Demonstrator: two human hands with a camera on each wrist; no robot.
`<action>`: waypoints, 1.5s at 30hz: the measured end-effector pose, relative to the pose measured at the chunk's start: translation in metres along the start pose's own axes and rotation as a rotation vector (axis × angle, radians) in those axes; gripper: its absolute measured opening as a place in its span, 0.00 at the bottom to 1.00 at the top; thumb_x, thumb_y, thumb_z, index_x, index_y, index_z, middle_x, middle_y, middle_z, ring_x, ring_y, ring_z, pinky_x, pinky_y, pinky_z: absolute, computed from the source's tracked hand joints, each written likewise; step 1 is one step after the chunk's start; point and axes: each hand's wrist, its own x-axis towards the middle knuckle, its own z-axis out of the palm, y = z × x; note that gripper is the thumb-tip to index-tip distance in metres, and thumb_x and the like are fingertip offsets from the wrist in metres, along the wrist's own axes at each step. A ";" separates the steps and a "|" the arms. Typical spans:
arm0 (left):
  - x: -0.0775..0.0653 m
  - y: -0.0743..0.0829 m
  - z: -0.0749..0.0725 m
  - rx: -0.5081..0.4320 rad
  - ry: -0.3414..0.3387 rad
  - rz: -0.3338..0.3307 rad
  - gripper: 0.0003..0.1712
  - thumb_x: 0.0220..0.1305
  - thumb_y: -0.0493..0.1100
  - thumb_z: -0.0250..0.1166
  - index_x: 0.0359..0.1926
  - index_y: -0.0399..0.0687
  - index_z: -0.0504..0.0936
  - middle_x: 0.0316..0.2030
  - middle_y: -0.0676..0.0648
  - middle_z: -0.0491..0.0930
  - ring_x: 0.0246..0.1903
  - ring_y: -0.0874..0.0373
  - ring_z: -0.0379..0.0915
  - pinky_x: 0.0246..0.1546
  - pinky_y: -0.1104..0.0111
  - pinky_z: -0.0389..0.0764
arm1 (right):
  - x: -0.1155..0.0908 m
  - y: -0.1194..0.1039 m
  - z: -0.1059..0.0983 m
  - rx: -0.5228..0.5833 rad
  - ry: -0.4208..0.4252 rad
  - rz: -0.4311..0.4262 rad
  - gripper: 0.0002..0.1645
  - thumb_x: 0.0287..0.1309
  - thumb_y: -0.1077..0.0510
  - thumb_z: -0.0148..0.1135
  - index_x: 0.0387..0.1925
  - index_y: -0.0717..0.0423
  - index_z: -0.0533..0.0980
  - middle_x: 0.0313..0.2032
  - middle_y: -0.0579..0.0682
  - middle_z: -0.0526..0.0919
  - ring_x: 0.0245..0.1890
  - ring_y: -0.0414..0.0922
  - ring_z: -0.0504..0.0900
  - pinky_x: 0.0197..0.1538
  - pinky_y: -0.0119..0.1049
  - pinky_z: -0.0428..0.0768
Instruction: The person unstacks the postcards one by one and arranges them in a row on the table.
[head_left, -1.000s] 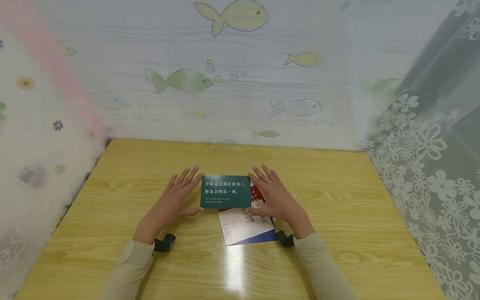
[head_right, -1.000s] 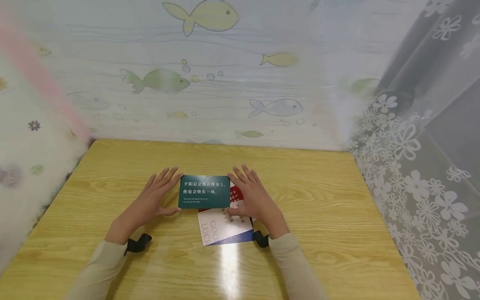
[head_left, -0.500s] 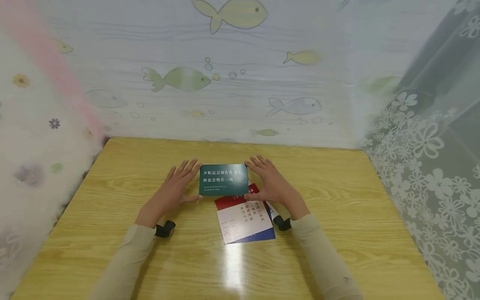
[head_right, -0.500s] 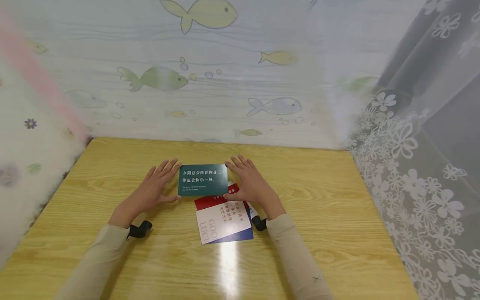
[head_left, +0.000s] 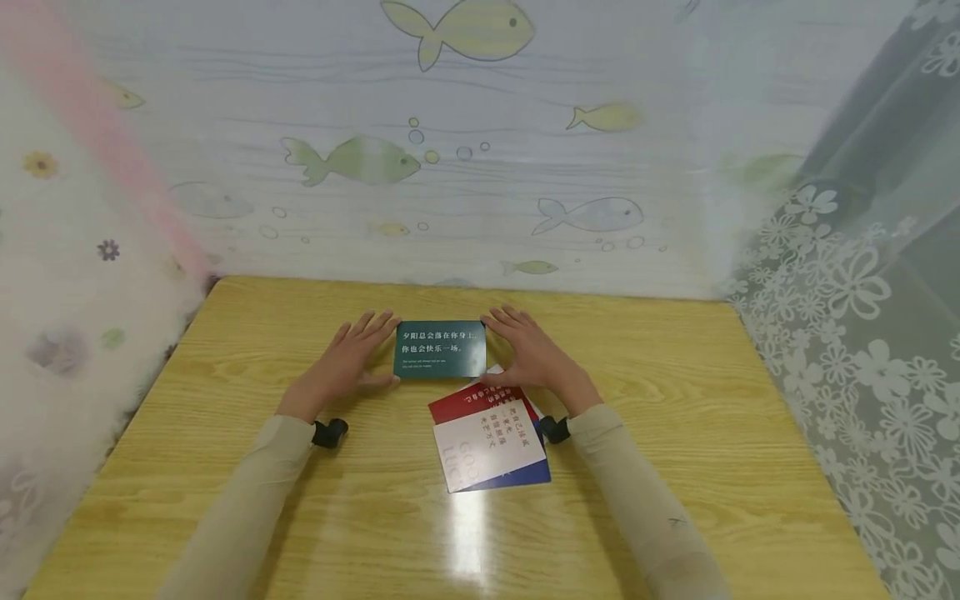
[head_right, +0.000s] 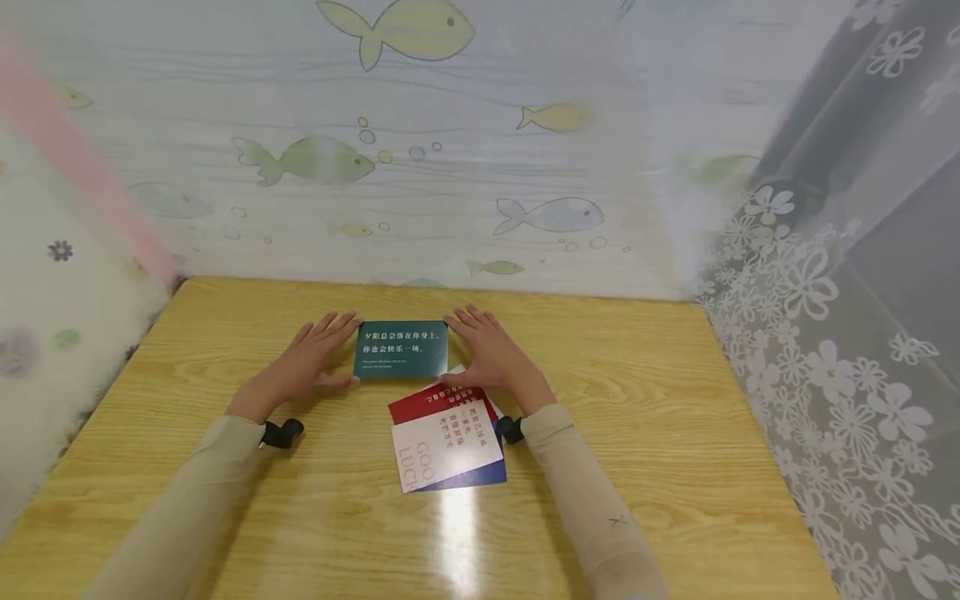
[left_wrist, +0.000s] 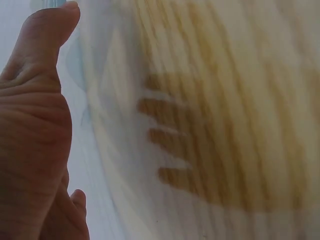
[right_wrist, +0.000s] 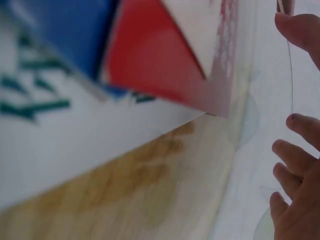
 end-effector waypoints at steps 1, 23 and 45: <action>0.002 -0.002 0.001 -0.005 -0.010 -0.004 0.57 0.63 0.55 0.72 0.81 0.44 0.49 0.80 0.38 0.47 0.79 0.35 0.36 0.76 0.35 0.39 | 0.002 0.002 0.001 -0.002 -0.005 0.000 0.62 0.49 0.36 0.76 0.77 0.57 0.59 0.77 0.61 0.59 0.79 0.62 0.50 0.81 0.56 0.47; 0.039 -0.040 -0.010 -0.106 -0.103 -0.079 0.56 0.65 0.52 0.71 0.81 0.44 0.47 0.80 0.36 0.47 0.79 0.33 0.33 0.77 0.37 0.37 | 0.056 0.017 -0.001 -0.051 -0.160 0.097 0.62 0.55 0.32 0.70 0.81 0.51 0.52 0.80 0.59 0.49 0.81 0.57 0.41 0.82 0.51 0.42; 0.043 -0.036 -0.025 0.141 -0.253 -0.099 0.47 0.75 0.59 0.58 0.82 0.47 0.47 0.81 0.39 0.41 0.79 0.36 0.36 0.76 0.36 0.43 | 0.067 0.017 0.009 -0.065 -0.363 0.212 0.57 0.68 0.34 0.58 0.82 0.48 0.39 0.82 0.56 0.34 0.81 0.56 0.32 0.82 0.53 0.38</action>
